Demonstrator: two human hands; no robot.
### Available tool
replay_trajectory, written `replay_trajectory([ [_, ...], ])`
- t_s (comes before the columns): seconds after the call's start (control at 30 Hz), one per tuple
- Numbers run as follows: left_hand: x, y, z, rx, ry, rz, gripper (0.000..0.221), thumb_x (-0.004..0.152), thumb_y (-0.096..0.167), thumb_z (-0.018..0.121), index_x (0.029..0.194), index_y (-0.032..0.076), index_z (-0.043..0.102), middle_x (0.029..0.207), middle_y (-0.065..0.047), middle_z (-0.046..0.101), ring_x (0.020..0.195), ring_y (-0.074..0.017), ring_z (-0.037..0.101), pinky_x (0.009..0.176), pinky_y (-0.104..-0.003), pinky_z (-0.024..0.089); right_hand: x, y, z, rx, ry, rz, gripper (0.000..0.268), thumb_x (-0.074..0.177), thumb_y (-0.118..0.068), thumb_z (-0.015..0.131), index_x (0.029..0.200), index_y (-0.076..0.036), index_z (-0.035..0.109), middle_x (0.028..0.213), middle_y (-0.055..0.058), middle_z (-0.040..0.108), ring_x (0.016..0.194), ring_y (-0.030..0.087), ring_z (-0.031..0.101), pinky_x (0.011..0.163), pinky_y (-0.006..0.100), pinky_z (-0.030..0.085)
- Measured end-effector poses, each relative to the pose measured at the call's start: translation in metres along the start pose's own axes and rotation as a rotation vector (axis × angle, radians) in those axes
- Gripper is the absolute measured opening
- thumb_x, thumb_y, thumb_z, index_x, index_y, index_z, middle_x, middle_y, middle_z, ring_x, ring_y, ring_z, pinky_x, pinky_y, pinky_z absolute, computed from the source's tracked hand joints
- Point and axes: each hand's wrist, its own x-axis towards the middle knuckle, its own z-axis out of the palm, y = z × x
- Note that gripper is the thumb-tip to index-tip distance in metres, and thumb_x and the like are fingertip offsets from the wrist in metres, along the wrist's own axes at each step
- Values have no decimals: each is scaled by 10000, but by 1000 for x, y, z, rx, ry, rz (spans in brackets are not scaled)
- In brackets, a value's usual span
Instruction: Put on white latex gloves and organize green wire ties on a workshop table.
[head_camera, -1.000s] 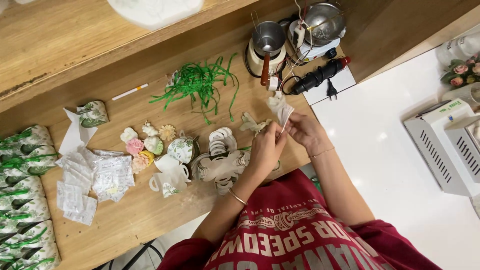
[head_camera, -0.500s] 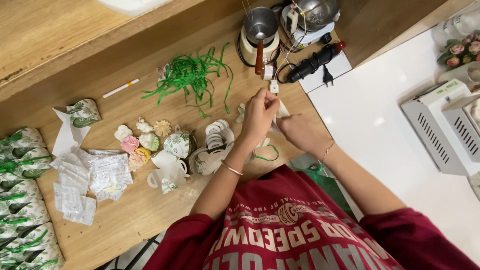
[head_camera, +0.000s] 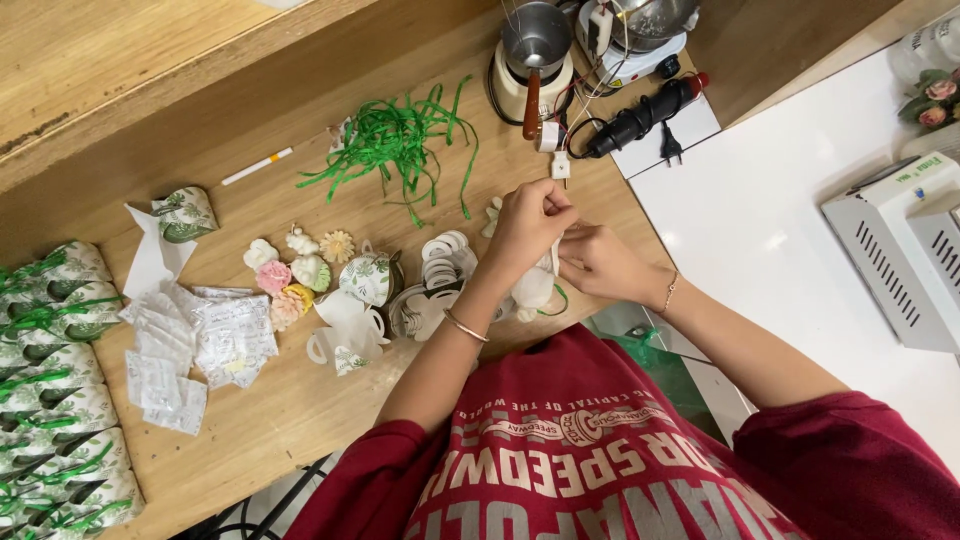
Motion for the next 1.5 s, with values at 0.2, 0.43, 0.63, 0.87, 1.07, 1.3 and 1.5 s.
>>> replay_trajectory([
  [0.2,-4,44,8,54,37,70,122,854,91,735,892,-3,668,756,-93,726,660,-179,719,631,-303,569,-25,73,51,-118,-196,239,266,1020,-235,579,1108,-9,687,1021,193,716,947,385,667,835,472,523],
  [0.43,-52,29,22,306,78,27,198,938,147,727,971,7,591,960,-150,665,789,-260,728,697,-375,601,-32,43,47,1355,413,782,282,1050,-202,503,1180,-9,661,1152,88,709,1038,164,669,881,313,544],
  [0.63,-69,16,46,543,10,-32,201,958,200,642,1014,11,604,1052,-204,662,879,-395,691,706,-489,558,-53,63,74,1660,808,797,209,996,-34,539,1165,25,646,1118,121,698,980,193,690,857,316,582],
  [0.87,-86,10,46,461,-137,39,242,935,233,618,948,-9,604,991,-223,667,863,-433,671,724,-511,540,-67,78,84,1661,1047,919,208,1002,-42,524,1134,-3,680,1031,104,721,879,194,697,783,340,574],
  [1.07,-89,-5,43,345,-107,32,205,936,158,621,869,-27,562,858,-228,649,800,-445,647,703,-520,509,-74,66,83,1277,1084,844,220,991,-37,510,1095,59,678,977,123,725,818,213,680,723,357,576],
  [1.3,-97,2,43,254,-120,-35,210,930,147,657,851,-24,563,792,-216,637,768,-409,667,665,-481,516,-60,49,74,1535,949,802,298,1050,-128,523,1254,73,603,1190,153,682,1025,251,686,859,400,580],
  [1.5,-101,31,61,394,-210,100,178,937,139,644,972,-30,600,950,-221,632,770,-375,689,664,-449,560,-56,27,60,1937,897,613,515,1041,-351,399,1346,33,557,1273,197,646,1101,276,674,980,388,561],
])
